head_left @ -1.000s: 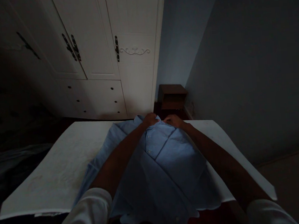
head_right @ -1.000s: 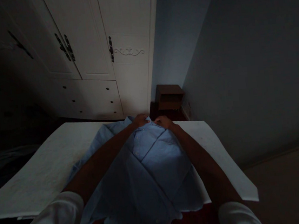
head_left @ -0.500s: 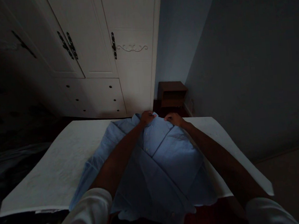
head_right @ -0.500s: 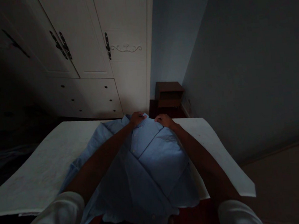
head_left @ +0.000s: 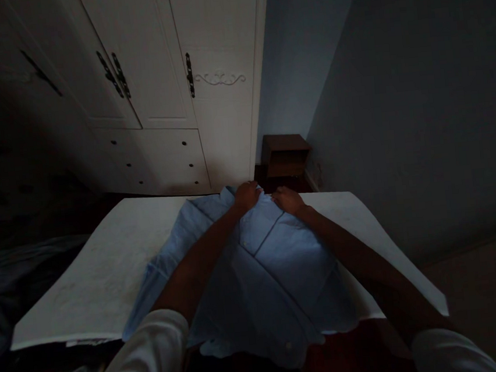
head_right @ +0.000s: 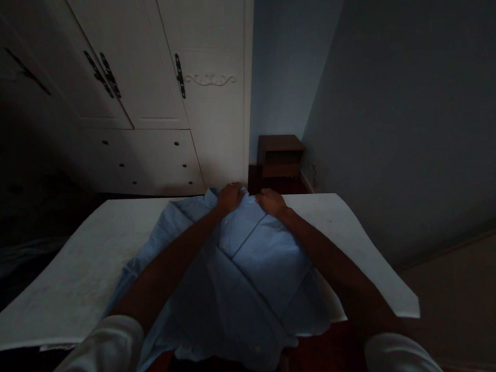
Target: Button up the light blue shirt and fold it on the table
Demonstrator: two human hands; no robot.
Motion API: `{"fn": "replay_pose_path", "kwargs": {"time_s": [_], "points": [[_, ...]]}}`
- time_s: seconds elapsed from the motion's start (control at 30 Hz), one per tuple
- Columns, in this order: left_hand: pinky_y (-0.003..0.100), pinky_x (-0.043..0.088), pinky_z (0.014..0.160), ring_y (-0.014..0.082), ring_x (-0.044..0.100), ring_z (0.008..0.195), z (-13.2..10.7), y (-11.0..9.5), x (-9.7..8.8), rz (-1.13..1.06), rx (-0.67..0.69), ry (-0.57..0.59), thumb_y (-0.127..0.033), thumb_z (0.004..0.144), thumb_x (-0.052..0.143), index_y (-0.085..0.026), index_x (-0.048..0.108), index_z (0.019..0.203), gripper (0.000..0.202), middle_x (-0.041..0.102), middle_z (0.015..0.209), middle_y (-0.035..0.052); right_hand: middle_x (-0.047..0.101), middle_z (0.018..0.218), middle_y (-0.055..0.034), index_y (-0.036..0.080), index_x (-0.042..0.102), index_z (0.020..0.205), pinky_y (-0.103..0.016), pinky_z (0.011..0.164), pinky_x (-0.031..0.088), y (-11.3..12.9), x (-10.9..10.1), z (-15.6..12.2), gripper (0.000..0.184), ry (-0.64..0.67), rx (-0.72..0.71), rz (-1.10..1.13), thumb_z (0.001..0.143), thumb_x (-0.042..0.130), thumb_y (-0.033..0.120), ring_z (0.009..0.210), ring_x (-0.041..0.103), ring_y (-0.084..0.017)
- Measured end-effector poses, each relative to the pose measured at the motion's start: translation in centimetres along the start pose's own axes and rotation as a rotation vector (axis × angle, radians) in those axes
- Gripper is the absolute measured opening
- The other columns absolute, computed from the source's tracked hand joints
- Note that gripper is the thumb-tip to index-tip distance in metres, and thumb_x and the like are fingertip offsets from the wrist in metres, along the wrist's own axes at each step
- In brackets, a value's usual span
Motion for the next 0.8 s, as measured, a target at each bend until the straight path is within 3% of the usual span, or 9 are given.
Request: {"fn": "replay_pose_path", "kwargs": {"time_s": [0.13,0.27,0.4,0.57,0.67,0.8], "points": [[0.039,0.042,0.098,0.0269,0.054,0.117,-1.2,-0.5,-2.7,0.043,0.063,-0.044,-0.043,0.1,0.034,-0.011,0.054,0.126,0.046,0.06,0.123,0.0174,0.064,0.117,-0.0133,0.017,0.072,0.114,-0.032,0.095,0.044,-0.4,0.0,0.1,0.033,-0.011,0.023,-0.001,0.099,0.045,0.03,0.113,0.055,-0.025],[0.04,0.045,0.094,0.0269,0.059,0.111,-3.8,-0.2,-3.8,0.068,0.12,0.011,-0.046,0.101,0.029,-0.011,0.063,0.111,0.05,0.063,0.115,0.0177,0.065,0.12,-0.0106,0.019,0.072,0.116,-0.032,0.099,0.043,-0.3,0.0,0.0,0.034,0.015,0.013,0.008,0.1,0.044,0.032,0.114,0.057,-0.024],[0.037,0.049,0.088,0.0247,0.064,0.101,-8.1,0.1,-4.0,0.063,0.178,0.082,-0.049,0.1,0.029,-0.014,0.067,0.1,0.051,0.068,0.105,0.0141,0.058,0.134,-0.0154,0.017,0.065,0.128,-0.039,0.102,0.044,0.5,-0.2,-1.1,0.045,0.024,0.012,0.002,0.101,0.04,0.043,0.121,0.055,-0.029],[0.035,0.048,0.097,0.0214,0.063,0.11,-14.0,0.4,-5.8,-0.112,0.199,0.018,-0.047,0.101,0.028,-0.017,0.065,0.11,0.048,0.068,0.115,0.0096,0.048,0.145,-0.019,0.009,0.049,0.142,-0.041,0.111,0.037,3.7,-0.9,-3.9,0.055,-0.089,-0.133,0.022,0.101,0.036,0.045,0.134,0.046,-0.029],[0.037,0.046,0.104,0.0227,0.06,0.118,-17.1,1.3,-6.7,-0.142,0.174,0.002,-0.05,0.1,0.029,-0.016,0.062,0.12,0.051,0.065,0.125,0.0111,0.051,0.144,-0.0161,0.011,0.052,0.14,-0.039,0.115,0.034,5.0,-0.2,-5.7,0.055,-0.114,-0.223,0.037,0.101,0.038,0.046,0.136,0.045,-0.026],[0.041,0.039,0.112,0.0252,0.047,0.134,-21.0,3.7,-6.5,-0.102,0.157,0.058,-0.054,0.099,0.027,-0.015,0.059,0.128,0.058,0.059,0.135,0.0122,0.053,0.142,-0.0121,0.016,0.059,0.135,-0.042,0.114,0.037,4.3,1.7,-7.0,0.051,-0.062,-0.254,0.095,0.101,0.037,0.047,0.135,0.047,-0.025]]}}
Point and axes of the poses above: each hand's wrist, its own z-axis towards the middle knuckle, its own x-axis out of the palm, y = z × x, the point moved 10 cm from there along z, towards the middle knuckle
